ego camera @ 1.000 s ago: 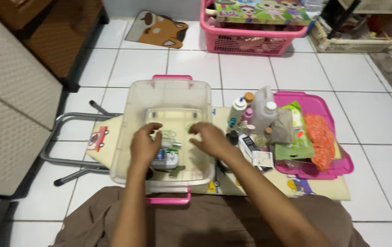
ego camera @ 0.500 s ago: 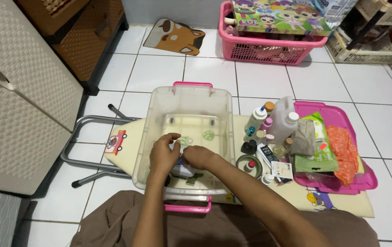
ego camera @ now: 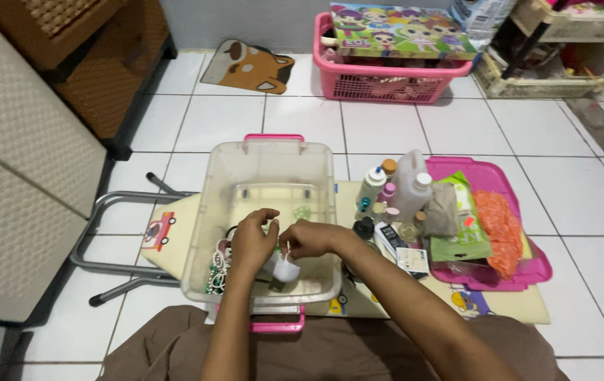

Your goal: The person opens a pink-lidded plastic storage container and removes items one by one, placing them on the floor beside the container. Items include a white bottle, a purple cloth, a plastic bag with orange contents, a clear plastic bag, a brown paper bag, a small black box, a yellow sponge, a green box, a white tube, and several small bottles and tubes. The person continues removing items until the container is nearly empty.

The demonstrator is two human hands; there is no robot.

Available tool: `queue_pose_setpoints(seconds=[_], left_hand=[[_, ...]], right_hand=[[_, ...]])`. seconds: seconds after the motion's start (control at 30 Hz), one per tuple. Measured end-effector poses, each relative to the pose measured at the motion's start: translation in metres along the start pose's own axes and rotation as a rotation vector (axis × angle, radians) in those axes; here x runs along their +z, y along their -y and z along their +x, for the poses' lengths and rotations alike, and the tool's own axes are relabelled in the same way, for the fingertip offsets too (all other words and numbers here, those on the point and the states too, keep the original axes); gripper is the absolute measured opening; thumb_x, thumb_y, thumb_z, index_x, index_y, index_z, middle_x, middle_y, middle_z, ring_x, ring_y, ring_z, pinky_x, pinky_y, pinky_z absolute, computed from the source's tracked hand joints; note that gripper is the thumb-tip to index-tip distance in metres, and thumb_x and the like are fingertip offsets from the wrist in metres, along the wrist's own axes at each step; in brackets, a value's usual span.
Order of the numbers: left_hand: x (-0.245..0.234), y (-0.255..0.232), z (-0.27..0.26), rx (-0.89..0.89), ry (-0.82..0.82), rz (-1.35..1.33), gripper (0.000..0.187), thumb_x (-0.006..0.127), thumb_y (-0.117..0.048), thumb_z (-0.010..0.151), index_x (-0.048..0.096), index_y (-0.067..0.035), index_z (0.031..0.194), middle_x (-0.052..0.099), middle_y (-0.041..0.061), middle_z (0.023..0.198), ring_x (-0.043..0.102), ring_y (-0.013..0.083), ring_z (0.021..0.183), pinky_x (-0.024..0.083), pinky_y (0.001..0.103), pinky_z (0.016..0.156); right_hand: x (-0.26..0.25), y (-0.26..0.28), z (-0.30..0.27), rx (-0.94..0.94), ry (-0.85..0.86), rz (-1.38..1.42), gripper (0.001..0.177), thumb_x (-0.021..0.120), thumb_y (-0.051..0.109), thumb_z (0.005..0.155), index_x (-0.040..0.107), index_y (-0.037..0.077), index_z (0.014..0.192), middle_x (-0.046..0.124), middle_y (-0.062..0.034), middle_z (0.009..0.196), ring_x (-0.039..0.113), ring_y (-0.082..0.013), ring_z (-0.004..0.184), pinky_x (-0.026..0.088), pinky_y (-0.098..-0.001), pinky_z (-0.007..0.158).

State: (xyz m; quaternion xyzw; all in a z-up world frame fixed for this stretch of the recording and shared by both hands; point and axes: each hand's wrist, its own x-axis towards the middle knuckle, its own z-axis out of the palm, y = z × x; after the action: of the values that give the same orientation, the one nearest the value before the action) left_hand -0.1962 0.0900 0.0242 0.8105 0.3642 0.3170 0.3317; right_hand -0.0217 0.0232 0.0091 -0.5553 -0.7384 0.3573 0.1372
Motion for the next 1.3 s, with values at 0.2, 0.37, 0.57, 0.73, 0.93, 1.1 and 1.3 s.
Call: queue_pose_setpoints(seconds=[0.2,0.37,0.57,0.73,0.93,1.1,1.3], left_hand=[[0.011,-0.024,0.005,0.110,-0.153,-0.143,0.021,0.066,-0.020,0.094,0.075,-0.006,0.107,0.075,0.017,0.104,0.072,0.0302,0.100,0.055,0.040,0.086],[0.026,-0.049,0.009,-0.002,-0.192,-0.323,0.020,0.064,-0.021,0.095,0.074,-0.007,0.106,0.073,0.012,0.107,0.071,0.0265,0.100,0.055,0.038,0.071],[0.057,-0.064,0.009,0.102,-0.155,-0.318,0.017,0.067,-0.016,0.097,0.076,-0.006,0.107,0.075,0.012,0.108,0.071,0.0241,0.103,0.053,0.035,0.079],[0.061,-0.065,0.005,-0.005,-0.065,-0.345,0.018,0.064,-0.016,0.094,0.076,-0.008,0.105,0.074,0.010,0.109,0.072,0.0244,0.096,0.053,0.036,0.069],[0.044,-0.050,0.002,0.041,-0.128,-0.278,0.018,0.065,-0.015,0.093,0.077,-0.008,0.104,0.074,0.011,0.108,0.071,0.0235,0.101,0.053,0.037,0.071],[0.016,-0.029,0.006,0.046,-0.211,-0.256,0.018,0.066,-0.015,0.094,0.077,-0.007,0.106,0.076,0.011,0.104,0.072,0.0212,0.095,0.052,0.035,0.075],[-0.029,-0.015,0.006,-0.129,-0.234,-0.295,0.019,0.065,-0.014,0.094,0.076,-0.008,0.107,0.077,0.008,0.099,0.061,0.0128,0.067,0.047,0.029,0.060]], right_hand=[[-0.042,0.008,-0.050,-0.008,-0.145,0.229,0.016,0.074,0.010,0.088,0.072,0.007,0.103,0.075,-0.0044,0.084,0.069,-0.0103,0.074,0.055,-0.0290,0.066],[-0.087,0.005,-0.139,-0.003,-0.394,0.474,0.021,0.074,0.009,0.092,0.071,0.002,0.111,0.072,-0.0005,0.096,0.067,-0.0072,0.085,0.058,-0.0258,0.076],[-0.082,-0.029,-0.227,0.359,-0.554,0.331,0.019,0.076,0.006,0.086,0.074,0.003,0.104,0.075,-0.0052,0.086,0.068,-0.0127,0.078,0.056,-0.0307,0.069],[-0.031,-0.081,-0.228,0.558,-0.541,0.006,0.021,0.080,0.010,0.078,0.073,0.004,0.096,0.077,-0.0115,0.087,0.074,-0.0224,0.080,0.058,-0.0358,0.073],[0.017,-0.124,-0.214,0.664,-0.609,-0.168,0.019,0.079,0.009,0.076,0.075,0.003,0.093,0.073,-0.0206,0.094,0.072,-0.0376,0.092,0.057,-0.0433,0.080],[0.014,-0.102,-0.207,0.737,-0.582,-0.171,0.024,0.080,0.013,0.076,0.074,0.006,0.098,0.074,-0.0204,0.099,0.073,-0.0361,0.097,0.058,-0.0438,0.085],[-0.017,-0.027,-0.166,0.647,-0.679,-0.393,0.031,0.081,0.023,0.077,0.074,0.012,0.106,0.071,-0.0137,0.109,0.069,-0.0356,0.100,0.055,-0.0480,0.084]])
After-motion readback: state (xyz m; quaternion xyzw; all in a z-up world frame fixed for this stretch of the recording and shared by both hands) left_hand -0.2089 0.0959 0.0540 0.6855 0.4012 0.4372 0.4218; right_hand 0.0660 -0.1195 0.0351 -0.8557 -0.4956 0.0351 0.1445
